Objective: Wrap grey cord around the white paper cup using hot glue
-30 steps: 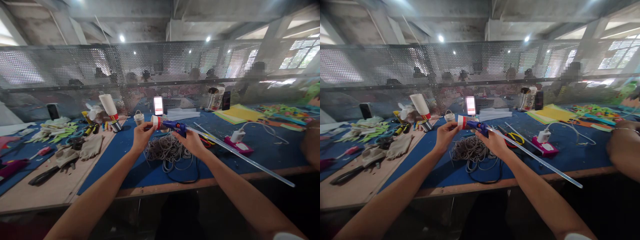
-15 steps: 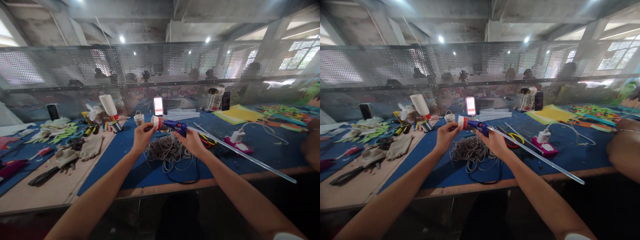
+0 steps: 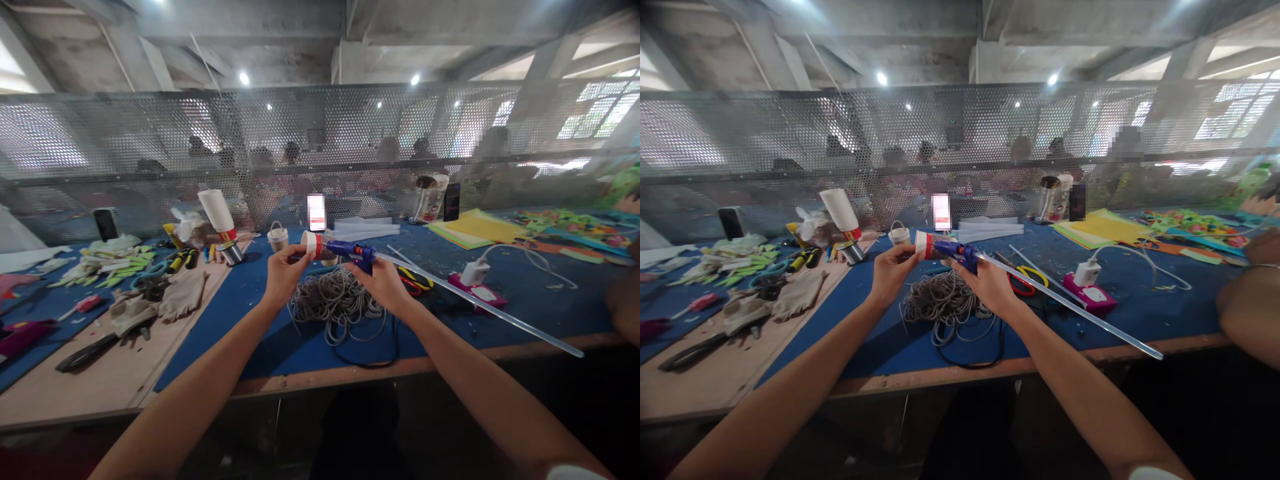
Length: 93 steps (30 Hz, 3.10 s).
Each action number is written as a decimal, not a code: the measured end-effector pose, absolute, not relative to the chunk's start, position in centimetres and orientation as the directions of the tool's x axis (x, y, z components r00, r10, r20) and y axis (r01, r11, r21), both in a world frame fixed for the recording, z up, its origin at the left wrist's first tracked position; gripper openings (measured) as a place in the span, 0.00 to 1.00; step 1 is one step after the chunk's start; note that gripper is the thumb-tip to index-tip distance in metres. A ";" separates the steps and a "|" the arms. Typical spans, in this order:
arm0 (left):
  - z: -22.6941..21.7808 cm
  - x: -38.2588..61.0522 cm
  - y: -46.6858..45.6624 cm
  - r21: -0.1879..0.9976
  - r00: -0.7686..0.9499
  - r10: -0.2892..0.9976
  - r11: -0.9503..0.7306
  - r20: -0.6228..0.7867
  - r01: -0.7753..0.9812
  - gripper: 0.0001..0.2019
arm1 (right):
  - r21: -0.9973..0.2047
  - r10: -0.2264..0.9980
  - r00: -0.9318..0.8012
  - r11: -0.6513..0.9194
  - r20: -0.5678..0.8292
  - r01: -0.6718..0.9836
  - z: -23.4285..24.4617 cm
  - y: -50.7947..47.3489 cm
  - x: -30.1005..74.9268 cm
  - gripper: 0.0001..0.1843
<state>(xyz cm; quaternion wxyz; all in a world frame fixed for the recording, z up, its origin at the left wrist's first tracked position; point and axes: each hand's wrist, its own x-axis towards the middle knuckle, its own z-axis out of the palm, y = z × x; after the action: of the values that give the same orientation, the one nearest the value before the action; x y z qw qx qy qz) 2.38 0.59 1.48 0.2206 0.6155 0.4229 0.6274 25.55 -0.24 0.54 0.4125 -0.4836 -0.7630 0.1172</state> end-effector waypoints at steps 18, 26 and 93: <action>1.6 2.2 0.7 0.792 -0.152 0.788 -0.548 0.597 0.270 0.10 | -0.564 0.827 -0.209 0.519 0.522 0.643 0.5 -0.4 25.5 0.23; 1.7 2.2 0.7 0.795 -0.161 0.789 -0.541 0.592 0.274 0.11 | -0.560 0.832 -0.228 0.518 0.506 0.647 0.2 -0.3 25.5 0.25; 1.4 2.0 1.2 0.867 -0.197 0.844 -0.484 0.498 0.118 0.12 | -0.982 0.979 0.104 0.167 0.175 0.087 2.0 -1.5 26.6 0.15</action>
<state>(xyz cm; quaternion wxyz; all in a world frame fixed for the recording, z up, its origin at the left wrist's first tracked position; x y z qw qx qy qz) 2.01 1.24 1.40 0.2803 0.5681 0.4235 0.6475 26.56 -1.50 1.95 0.5485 -0.5012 -0.5315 0.4068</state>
